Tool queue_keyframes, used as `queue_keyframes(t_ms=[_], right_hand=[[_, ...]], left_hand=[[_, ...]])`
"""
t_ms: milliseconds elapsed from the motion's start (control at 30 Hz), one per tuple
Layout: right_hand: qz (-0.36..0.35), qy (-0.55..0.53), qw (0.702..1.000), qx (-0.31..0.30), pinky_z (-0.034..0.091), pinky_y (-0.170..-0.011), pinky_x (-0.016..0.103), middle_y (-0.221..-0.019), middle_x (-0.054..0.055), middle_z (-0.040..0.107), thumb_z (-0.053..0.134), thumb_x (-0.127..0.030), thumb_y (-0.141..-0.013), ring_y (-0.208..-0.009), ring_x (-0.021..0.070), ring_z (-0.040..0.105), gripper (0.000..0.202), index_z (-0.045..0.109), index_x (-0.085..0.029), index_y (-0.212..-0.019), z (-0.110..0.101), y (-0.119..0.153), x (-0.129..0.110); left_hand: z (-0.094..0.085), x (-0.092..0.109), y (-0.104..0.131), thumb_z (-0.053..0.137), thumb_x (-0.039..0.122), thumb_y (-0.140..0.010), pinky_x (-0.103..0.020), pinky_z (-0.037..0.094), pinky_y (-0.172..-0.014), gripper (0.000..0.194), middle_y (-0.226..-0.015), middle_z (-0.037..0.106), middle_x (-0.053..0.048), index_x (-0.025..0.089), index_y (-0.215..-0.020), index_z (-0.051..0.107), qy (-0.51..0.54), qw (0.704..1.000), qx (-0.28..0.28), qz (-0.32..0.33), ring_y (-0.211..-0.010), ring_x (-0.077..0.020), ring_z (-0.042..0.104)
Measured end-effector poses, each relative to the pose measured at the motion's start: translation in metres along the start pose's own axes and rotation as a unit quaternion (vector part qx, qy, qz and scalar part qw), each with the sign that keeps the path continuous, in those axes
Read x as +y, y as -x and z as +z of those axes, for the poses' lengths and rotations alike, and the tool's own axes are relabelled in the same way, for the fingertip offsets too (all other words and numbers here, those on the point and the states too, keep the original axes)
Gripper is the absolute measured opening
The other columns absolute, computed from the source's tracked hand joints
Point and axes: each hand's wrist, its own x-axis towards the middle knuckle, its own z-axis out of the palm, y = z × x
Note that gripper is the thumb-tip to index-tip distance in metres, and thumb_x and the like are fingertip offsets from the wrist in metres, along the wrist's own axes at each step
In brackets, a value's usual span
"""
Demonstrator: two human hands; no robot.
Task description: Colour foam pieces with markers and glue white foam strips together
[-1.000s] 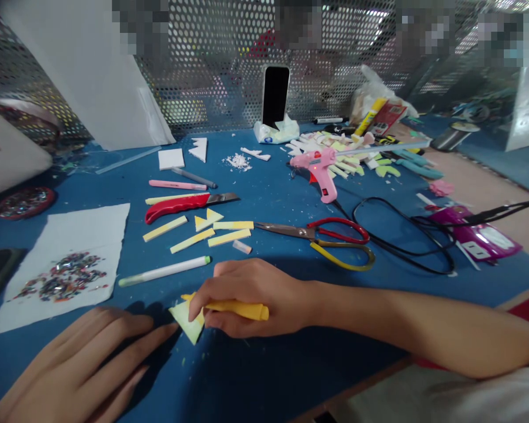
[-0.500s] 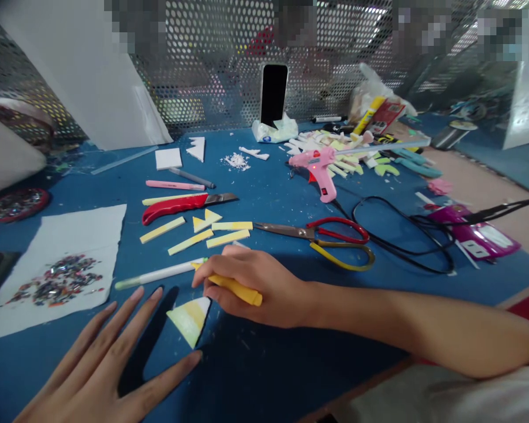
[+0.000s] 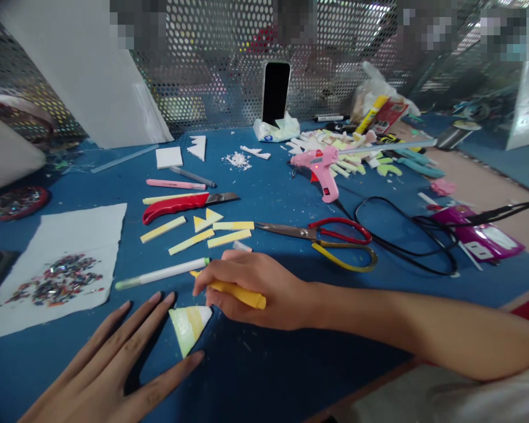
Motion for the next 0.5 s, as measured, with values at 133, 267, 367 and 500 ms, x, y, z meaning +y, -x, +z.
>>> queue_keyframes(t_ms=[133, 267, 367, 500], right_hand=[[-0.005, 0.0, 1.0, -0.001, 0.044, -0.082, 0.03, -0.089, 0.007, 0.074, 0.048, -0.023, -0.101, -0.084, 0.0156, 0.063, 0.023, 0.064, -0.011, -0.111, -0.0004, -0.0012, -0.0006], [-0.004, -0.009, 1.0, 0.001, 0.044, -0.083, 0.031, -0.09, 0.006, 0.073, 0.048, -0.026, -0.102, -0.084, 0.0156, 0.063, 0.023, 0.063, -0.012, -0.113, -0.0002, -0.0001, 0.0007], [0.003, -0.066, 0.998, 0.012, 0.046, -0.086, 0.031, -0.096, 0.007, 0.07, 0.047, -0.034, -0.104, -0.088, 0.0156, 0.063, 0.031, 0.058, -0.012, -0.123, 0.0004, 0.0018, 0.0021], [0.019, -0.156, 0.987, 0.027, 0.05, -0.082, 0.029, -0.109, 0.011, 0.061, 0.044, -0.036, -0.105, -0.096, 0.0161, 0.062, 0.033, 0.052, -0.013, -0.127, 0.0018, 0.0029, 0.0015]], left_hand=[[0.0026, -0.0011, 0.0003, 0.028, 0.061, -0.105, -0.053, 0.018, -0.122, 0.058, -0.161, 0.035, -0.014, 0.042, -0.16, 0.02, 0.033, 0.999, 0.012, 0.005, -0.152, -0.0306, 0.029], [0.0037, -0.0018, 0.001, 0.035, 0.073, -0.097, -0.056, 0.014, -0.122, 0.071, -0.162, 0.033, -0.014, 0.042, -0.16, 0.021, 0.041, 0.999, 0.011, 0.005, -0.153, -0.0325, 0.027], [0.0028, -0.0032, 0.0003, 0.033, 0.077, -0.095, -0.054, 0.013, -0.122, 0.075, -0.163, 0.03, -0.016, 0.042, -0.16, 0.018, 0.037, 0.999, -0.001, 0.012, -0.154, -0.0323, 0.021], [0.0019, -0.0056, -0.0011, 0.031, 0.074, -0.097, -0.051, 0.012, -0.123, 0.073, -0.162, 0.029, -0.019, 0.041, -0.16, 0.018, 0.036, 0.999, -0.003, 0.02, -0.156, -0.0315, 0.017]])
